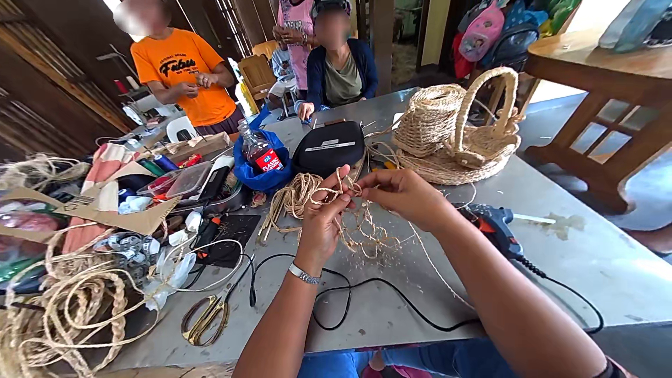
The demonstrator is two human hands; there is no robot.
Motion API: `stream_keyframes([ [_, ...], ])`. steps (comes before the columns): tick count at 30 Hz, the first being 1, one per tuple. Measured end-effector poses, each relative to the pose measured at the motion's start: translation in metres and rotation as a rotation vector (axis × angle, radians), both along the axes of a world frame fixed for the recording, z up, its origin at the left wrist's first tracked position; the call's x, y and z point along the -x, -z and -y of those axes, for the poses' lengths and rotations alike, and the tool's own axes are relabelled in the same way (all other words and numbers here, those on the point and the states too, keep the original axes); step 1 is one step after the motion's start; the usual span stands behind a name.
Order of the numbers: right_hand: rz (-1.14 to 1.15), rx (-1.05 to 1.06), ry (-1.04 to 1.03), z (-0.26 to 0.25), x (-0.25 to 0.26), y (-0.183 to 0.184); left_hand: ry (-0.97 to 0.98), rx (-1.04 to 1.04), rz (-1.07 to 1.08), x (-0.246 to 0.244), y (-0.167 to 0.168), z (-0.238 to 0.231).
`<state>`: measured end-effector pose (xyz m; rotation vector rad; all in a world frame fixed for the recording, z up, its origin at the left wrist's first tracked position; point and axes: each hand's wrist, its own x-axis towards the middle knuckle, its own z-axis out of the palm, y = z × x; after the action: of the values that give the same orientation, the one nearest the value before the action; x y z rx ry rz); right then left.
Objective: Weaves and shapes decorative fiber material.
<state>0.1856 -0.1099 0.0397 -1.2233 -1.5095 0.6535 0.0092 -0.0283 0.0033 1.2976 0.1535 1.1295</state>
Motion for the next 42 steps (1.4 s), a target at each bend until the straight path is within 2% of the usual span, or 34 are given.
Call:
stream_keyframes([
  [13,-0.12,0.047,-0.043,0.0056,0.0001,-0.0035,0.09,0.015,0.066,0.0044,-0.0015,0.002],
  [34,-0.18,0.045,-0.069,0.0072,-0.0009,-0.0034,0.235,0.09,0.135,0.0087,-0.0053,0.0025],
  [42,-0.168,0.004,-0.042,0.0068,0.002,-0.0035,0.2,0.054,0.128,0.0079,-0.0049,0.0014],
])
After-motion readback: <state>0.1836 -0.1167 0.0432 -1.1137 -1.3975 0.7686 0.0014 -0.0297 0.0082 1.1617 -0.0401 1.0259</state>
